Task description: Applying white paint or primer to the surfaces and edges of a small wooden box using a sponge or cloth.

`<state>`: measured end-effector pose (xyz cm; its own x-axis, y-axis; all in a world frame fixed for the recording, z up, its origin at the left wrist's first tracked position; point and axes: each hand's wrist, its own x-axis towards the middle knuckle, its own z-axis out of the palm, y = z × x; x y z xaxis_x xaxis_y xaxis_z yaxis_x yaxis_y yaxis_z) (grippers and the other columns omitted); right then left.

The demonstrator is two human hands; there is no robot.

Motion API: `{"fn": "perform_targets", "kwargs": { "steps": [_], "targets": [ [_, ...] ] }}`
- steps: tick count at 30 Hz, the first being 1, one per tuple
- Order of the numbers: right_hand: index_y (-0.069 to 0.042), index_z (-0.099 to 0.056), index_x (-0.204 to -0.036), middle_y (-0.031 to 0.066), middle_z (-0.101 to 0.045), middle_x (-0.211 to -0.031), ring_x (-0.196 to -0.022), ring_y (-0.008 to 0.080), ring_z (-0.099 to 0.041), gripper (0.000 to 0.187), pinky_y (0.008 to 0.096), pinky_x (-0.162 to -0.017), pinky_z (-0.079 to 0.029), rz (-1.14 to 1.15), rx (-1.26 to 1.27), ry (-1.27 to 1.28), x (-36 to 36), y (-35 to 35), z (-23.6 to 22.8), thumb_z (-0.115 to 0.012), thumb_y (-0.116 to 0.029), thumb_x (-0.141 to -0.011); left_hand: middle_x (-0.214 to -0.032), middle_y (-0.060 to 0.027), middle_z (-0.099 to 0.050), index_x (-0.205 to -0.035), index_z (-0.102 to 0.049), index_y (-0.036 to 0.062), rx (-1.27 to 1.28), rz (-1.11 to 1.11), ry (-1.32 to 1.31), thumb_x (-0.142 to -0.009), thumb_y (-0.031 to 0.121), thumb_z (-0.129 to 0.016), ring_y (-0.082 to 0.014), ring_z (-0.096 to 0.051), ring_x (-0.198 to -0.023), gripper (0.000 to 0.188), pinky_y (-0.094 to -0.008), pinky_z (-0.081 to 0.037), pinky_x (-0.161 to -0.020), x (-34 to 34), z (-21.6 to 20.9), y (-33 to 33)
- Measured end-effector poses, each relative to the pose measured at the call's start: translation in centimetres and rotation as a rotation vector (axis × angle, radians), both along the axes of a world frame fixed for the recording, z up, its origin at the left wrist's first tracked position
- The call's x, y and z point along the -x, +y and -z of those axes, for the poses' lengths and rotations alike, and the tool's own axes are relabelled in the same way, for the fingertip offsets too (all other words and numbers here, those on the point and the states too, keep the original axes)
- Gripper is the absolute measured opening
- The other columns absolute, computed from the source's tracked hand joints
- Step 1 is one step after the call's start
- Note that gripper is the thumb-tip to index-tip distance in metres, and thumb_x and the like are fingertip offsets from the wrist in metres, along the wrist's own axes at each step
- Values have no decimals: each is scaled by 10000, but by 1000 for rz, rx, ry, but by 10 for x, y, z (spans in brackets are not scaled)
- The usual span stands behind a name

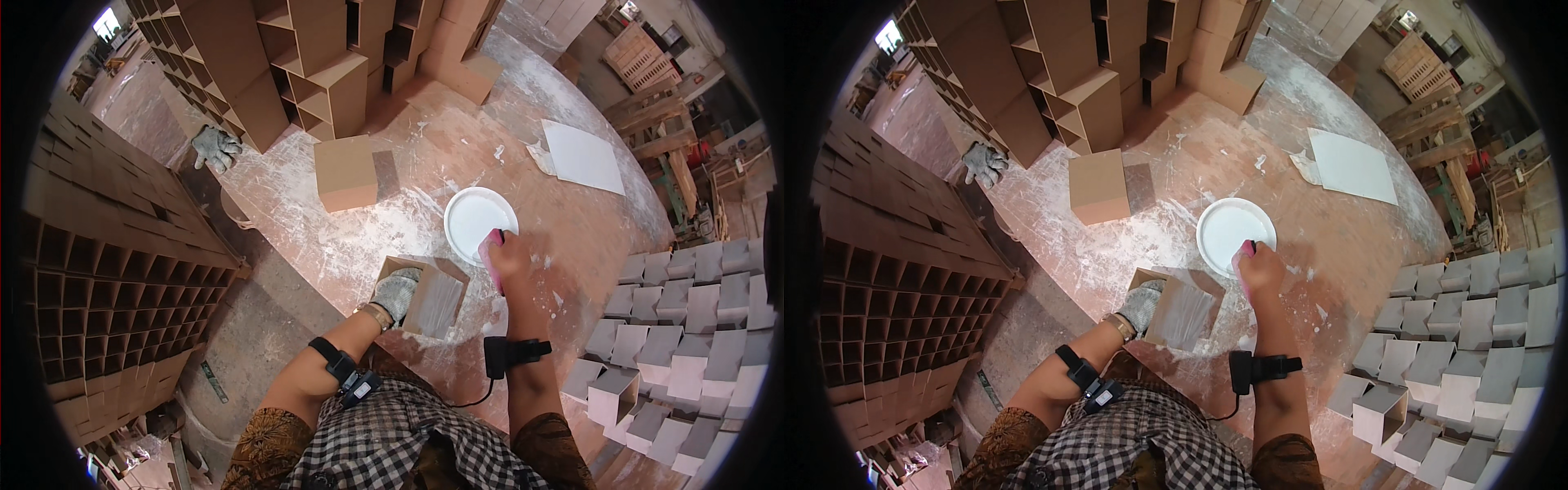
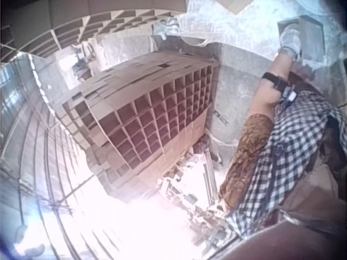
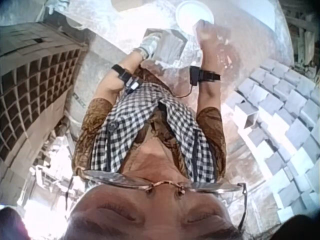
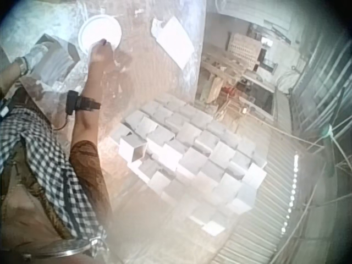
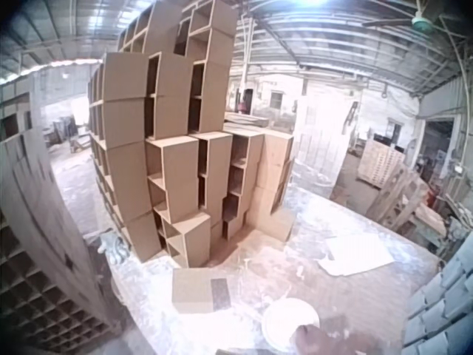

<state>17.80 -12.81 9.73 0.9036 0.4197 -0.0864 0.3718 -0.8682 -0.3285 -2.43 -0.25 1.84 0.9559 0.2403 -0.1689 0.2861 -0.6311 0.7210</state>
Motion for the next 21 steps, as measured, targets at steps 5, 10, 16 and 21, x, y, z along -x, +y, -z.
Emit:
{"fn": "perform_targets", "kwargs": {
  "steps": [5,10,16,21],
  "targets": [
    [-30,-621,-884,206,-624,-826,-790,385,-598,236,444,-679,-467,24,-173,-81,22,-23,18,-565,-195,-725,-1156,-159,-579,-1113,-588,87,34,15,-33,-855,284,-482,-303,-538,-1083,342,-394,-414,-917,3,-3,8],
    [-34,-611,-934,167,-611,-736,-693,313,-612,237,388,-614,-471,50,-635,-63,77,-55,12,-594,-122,-714,-1180,-150,-567,-1152,-562,77,295,50,24,-879,275,-470,-289,-529,-1098,349,-374,-410,-925,5,0,17],
    [-43,-617,-932,141,-619,-804,-695,300,-596,197,369,-615,-468,-510,-757,-132,148,-42,-20,-616,-59,-735,-1194,-158,-551,-1167,-551,77,137,20,50,-880,269,-466,-288,-518,-1108,355,-365,-413,-922,2,4,5],
    [-52,-618,-927,147,-621,-899,-776,328,-573,225,396,-694,-452,-377,-695,-263,119,-11,-2,-587,-3,-710,-1159,-166,-562,-1135,-571,79,203,6,20,-861,290,-480,-306,-533,-1073,358,-376,-421,-910,1,-3,0]
  ]
}}
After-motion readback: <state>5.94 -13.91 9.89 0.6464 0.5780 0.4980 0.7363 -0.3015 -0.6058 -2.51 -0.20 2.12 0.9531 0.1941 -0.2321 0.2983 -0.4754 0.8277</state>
